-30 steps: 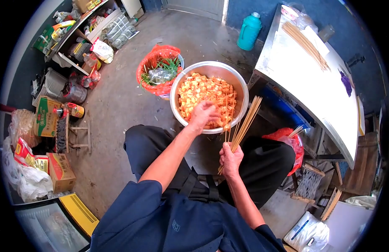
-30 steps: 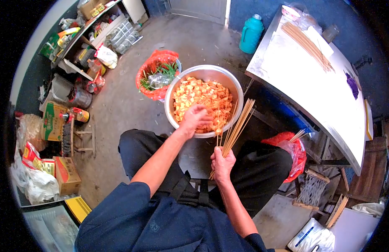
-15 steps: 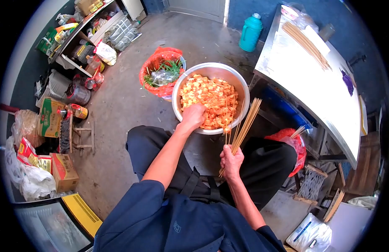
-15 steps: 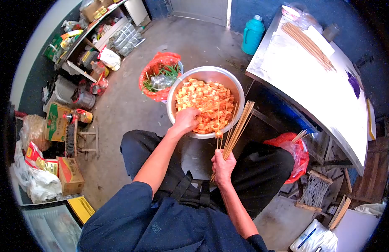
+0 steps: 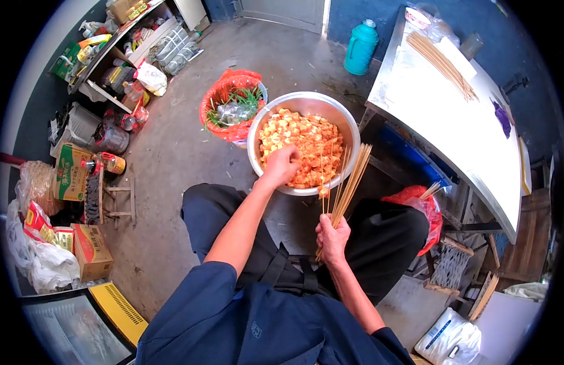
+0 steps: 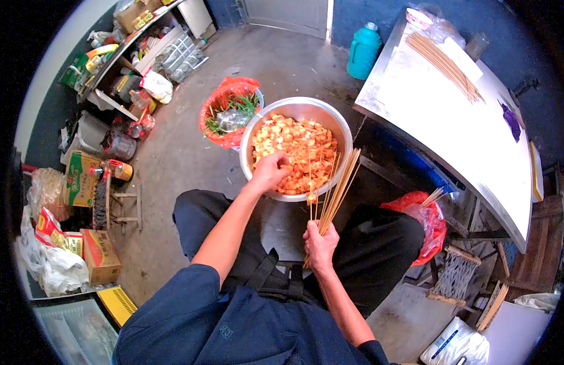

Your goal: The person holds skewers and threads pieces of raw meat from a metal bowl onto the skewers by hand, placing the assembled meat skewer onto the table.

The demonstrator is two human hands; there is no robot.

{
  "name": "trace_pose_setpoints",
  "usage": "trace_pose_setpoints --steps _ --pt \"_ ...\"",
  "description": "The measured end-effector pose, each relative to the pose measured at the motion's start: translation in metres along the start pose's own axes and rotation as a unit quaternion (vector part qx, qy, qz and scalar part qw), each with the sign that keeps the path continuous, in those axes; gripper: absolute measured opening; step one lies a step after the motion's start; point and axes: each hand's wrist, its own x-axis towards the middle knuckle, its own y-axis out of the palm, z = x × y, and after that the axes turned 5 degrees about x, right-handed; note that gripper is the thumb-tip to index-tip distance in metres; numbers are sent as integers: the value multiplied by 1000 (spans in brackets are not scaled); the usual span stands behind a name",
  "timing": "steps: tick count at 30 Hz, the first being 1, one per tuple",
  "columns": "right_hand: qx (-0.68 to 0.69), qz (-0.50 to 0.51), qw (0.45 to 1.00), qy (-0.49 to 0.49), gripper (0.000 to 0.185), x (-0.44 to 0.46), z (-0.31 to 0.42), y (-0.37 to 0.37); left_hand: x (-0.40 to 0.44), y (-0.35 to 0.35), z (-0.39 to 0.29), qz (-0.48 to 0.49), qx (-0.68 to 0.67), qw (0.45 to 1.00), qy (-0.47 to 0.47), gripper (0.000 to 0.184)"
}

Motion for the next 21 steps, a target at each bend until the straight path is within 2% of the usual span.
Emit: trace_pose_setpoints --steps 1,2,3,4,5,6,11,21 --pt "-7 1 1000 4 13 -2 2 1 5 1 8 1 -84 996 -6 14" --pt "-14 3 1000 7 13 -3 3 2 5 1 9 0 -83 996 -7 14" --pt "-13 5 1000 7 13 -3 2 2 6 2 6 4 -228 972 -56 19" --pt "-15 12 1000 8 13 -3 2 2 7 0 3 9 -367 925 -102 24" --pt "-17 18 1000 7 13 -3 2 2 7 -2 1 33 -413 903 -119 33" --pt "-17 18 1000 7 13 -3 1 2 8 -2 1 32 -413 902 -118 33" --pt "-48 28 998 -8 12 -3 -4 1 11 1 0 12 -536 830 -150 28" --pt "-68 35 997 -4 13 -6 -4 4 14 7 8 -27 -578 801 -154 22"
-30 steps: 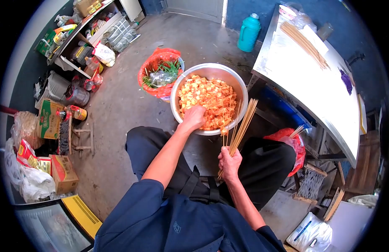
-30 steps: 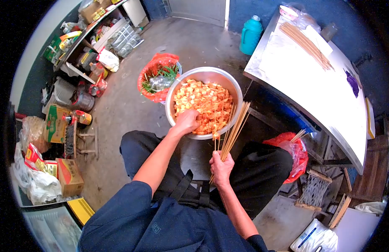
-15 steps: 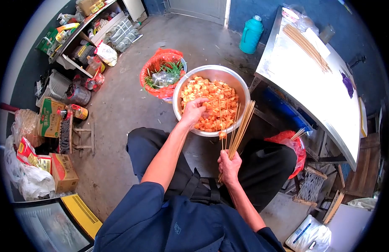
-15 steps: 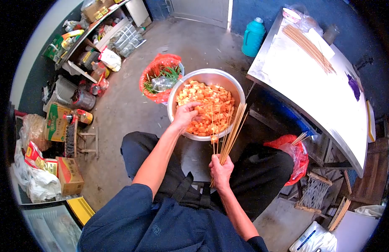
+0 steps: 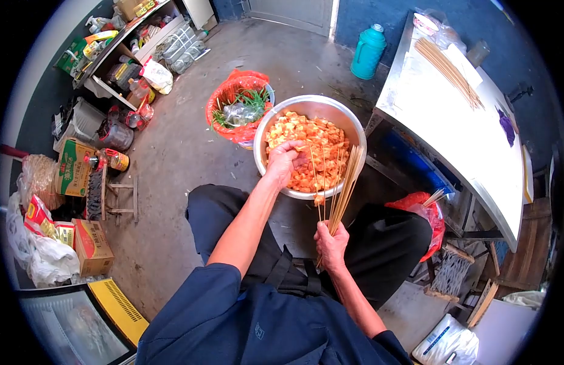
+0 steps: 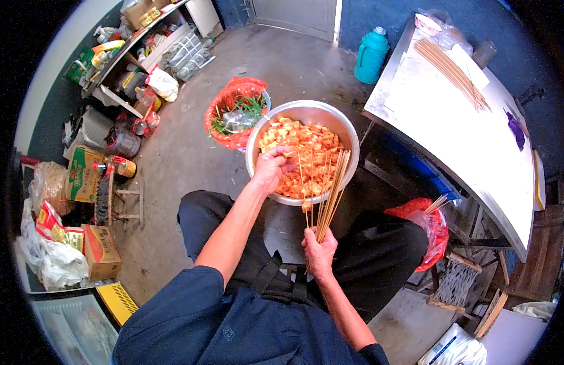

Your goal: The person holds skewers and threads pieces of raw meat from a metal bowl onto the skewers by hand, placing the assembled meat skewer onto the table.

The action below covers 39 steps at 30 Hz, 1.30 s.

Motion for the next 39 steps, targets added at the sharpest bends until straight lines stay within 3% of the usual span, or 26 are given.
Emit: trace_pose_setpoints --steps 12,18,27,39 --pt "-34 35 999 -4 14 -2 -6 1 -6 9 -11 70 -124 990 -22 37" --pt "-20 33 999 10 14 -4 -1 2 -6 7 -12 -35 -109 993 -6 46" --pt "-32 27 999 6 12 0 -7 0 -6 12 -8 -12 -61 998 19 31" --pt "-28 34 999 13 13 1 -6 0 -4 9 -6 -71 -107 991 28 10"
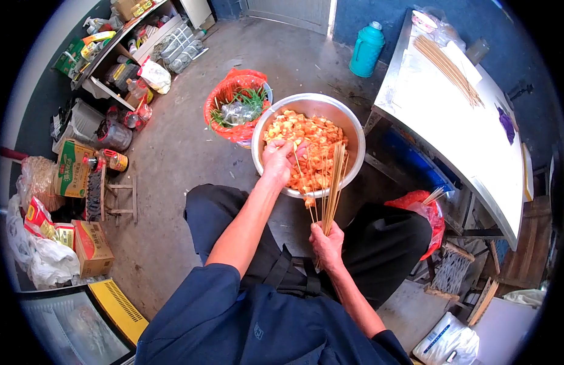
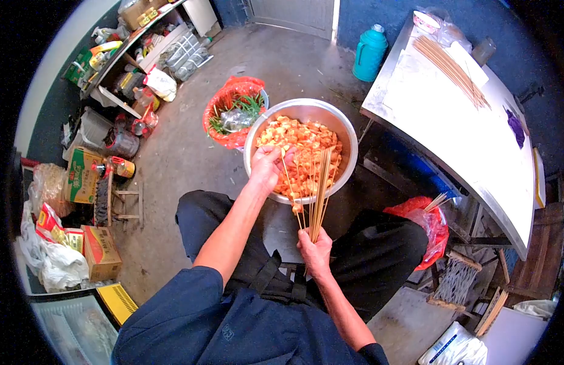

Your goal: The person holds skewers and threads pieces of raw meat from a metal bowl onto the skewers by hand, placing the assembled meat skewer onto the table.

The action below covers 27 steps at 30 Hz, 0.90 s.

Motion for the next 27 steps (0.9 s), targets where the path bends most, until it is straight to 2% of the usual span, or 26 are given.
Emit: trace_pose_setpoints --steps 9,15,17,23,27 --pt "-13 -1 1000 4 14 3 -5 -3 -2 1 -1 -6 -24 1000 18 11" --pt "-19 -4 1000 8 14 4 -4 -4 -5 5 -2 11 28 998 50 15" --pt "6 1 999 36 14 3 1 -3 -5 5 -3 27 33 997 61 19" --pt "47 -3 998 50 14 -1 3 -4 -8 6 2 54 -13 997 54 22" --pt "44 -12 998 48 14 -2 0 -4 -7 3 7 55 2 998 41 23"
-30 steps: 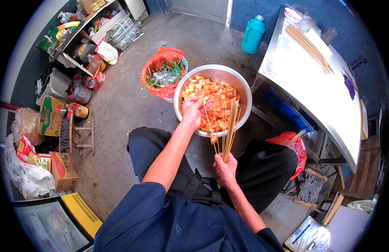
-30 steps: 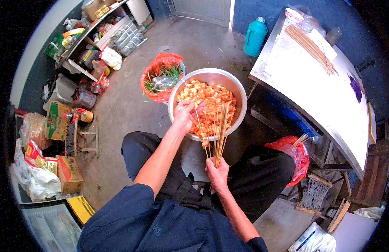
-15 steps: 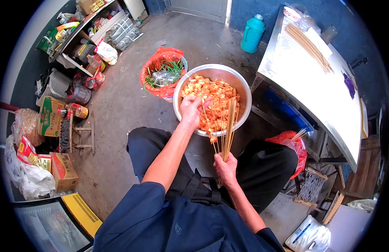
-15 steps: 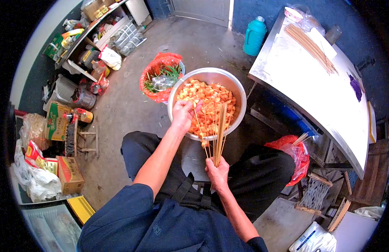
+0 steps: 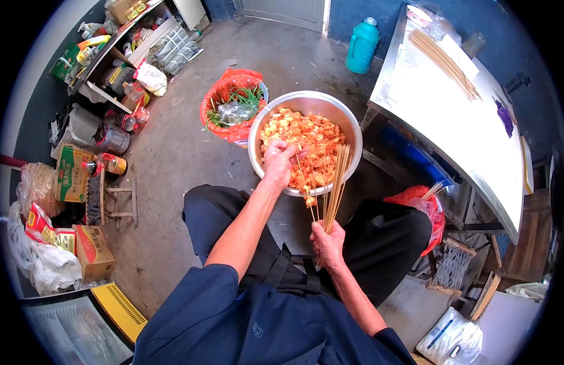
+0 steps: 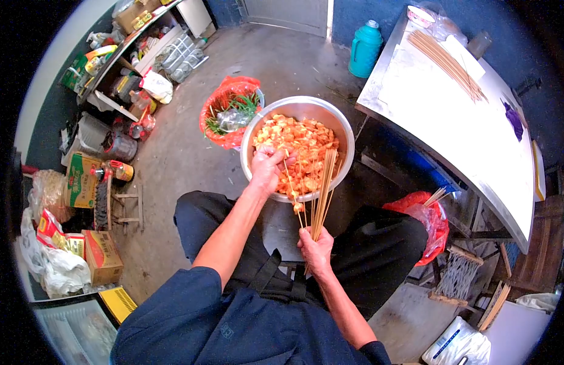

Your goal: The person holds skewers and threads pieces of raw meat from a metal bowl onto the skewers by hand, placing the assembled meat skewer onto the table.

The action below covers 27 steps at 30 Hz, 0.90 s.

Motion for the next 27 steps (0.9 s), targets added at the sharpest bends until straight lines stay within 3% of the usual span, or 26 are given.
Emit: trace_pose_setpoints --steps 8,18,27 --pt "-50 -17 997 -55 14 -1 -3 1 -2 3 -7 -59 80 993 -72 18" --pt "-54 -28 994 -90 12 -5 -17 0 -10 6 1 -49 136 985 -94 15" --pt "30 -24 999 -2 13 -10 -5 8 -29 10 15 8 137 985 -107 15"
